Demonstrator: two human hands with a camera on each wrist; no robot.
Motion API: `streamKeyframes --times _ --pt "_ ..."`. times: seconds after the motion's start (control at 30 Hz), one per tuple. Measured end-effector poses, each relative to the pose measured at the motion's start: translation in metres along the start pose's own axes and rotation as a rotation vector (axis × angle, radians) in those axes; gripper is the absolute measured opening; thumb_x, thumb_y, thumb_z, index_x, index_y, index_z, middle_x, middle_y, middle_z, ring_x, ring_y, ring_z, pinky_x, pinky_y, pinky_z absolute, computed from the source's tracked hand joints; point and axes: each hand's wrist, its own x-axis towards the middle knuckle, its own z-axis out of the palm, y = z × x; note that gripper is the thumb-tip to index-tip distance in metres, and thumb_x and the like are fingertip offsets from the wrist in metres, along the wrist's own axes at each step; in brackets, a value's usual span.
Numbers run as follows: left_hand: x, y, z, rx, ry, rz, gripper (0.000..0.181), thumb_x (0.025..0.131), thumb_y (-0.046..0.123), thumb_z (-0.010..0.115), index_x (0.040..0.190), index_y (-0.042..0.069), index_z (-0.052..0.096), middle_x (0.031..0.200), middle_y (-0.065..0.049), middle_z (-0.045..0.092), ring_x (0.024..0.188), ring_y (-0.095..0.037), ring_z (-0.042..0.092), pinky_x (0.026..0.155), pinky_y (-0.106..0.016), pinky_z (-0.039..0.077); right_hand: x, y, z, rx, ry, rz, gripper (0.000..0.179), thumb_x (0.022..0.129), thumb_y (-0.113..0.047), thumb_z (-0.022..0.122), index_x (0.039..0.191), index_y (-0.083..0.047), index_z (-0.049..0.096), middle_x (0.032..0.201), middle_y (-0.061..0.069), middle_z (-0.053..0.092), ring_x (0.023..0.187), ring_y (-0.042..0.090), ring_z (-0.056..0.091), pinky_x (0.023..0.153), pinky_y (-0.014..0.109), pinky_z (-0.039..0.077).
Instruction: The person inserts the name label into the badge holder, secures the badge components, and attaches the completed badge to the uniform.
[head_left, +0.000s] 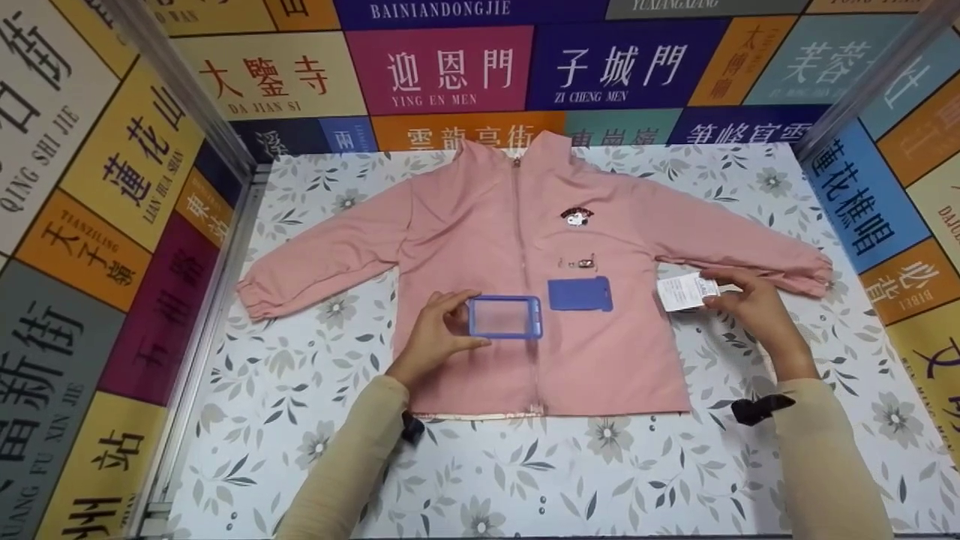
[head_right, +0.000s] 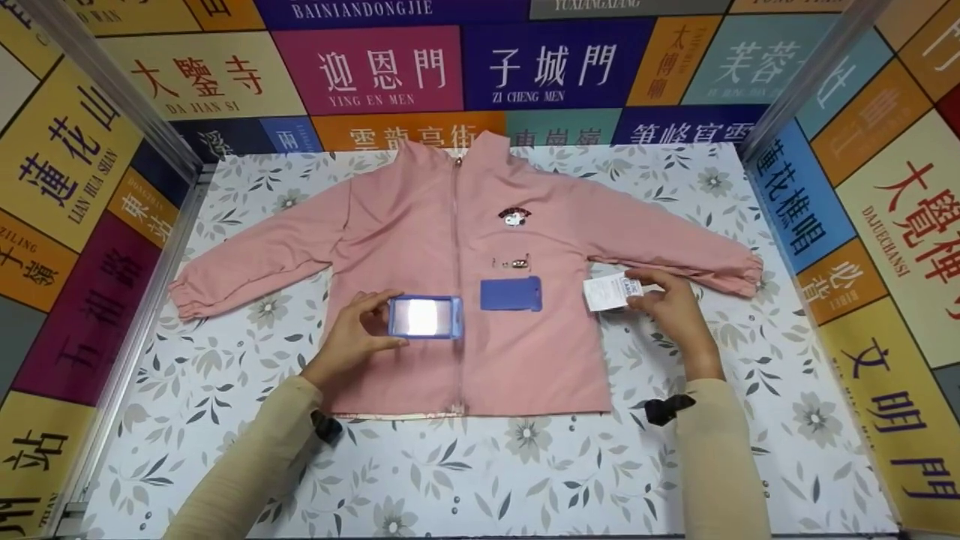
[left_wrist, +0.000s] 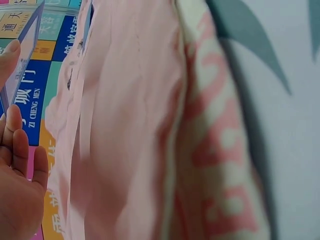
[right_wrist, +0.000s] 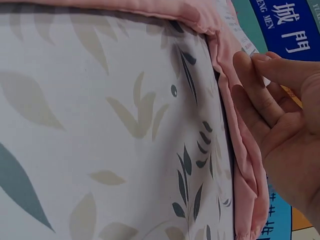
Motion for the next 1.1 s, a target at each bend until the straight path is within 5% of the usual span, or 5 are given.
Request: streamKeyframes --times 0.4,0.77,1.1 --pt "0.009 0.008 0.007 0.034 -0.005 0.0 0.079 0.06 0.03 0.095 0.131 0.017 0.064 0.089 -0.002 0.064 0.086 -0.013 0.043 0.079 -0.025 0.038 -0.001 -0.03 0.053 0.33 -0.028 -0.025 0.05 0.086 0.007 0.069 0.133 0.011 0.053 0.117 -0.002 0.062 0.08 0.004 0.071 0.073 0.018 0.057" --pt "0.021 0.013 0.015 0.021 -0.002 0.031 0.077 0.061 0.03 0.095 0.13 0.015 0.064 0.085 -0.003 0.063 0.085 -0.017 0.046 0.079 -0.025 0.038 -0.003 -0.067 0.102 0.255 0.005 -0.028 0.051 0.081 0.002 0.076 0.129 0.009 0.059 0.104 -0.009 0.067 0.08 0.001 0.057 0.07 0.012 0.051" --pt "0.021 0.015 0.023 0.013 0.008 0.018 0.077 0.062 0.031 0.094 0.132 0.018 0.063 0.088 -0.002 0.061 0.087 -0.015 0.045 0.079 -0.028 0.041 0.0 -0.076 0.135 0.227 -0.023 -0.028 0.048 0.079 0.002 0.078 0.125 0.004 0.064 0.1 -0.01 0.068 0.082 0.004 0.057 0.075 0.014 0.051"
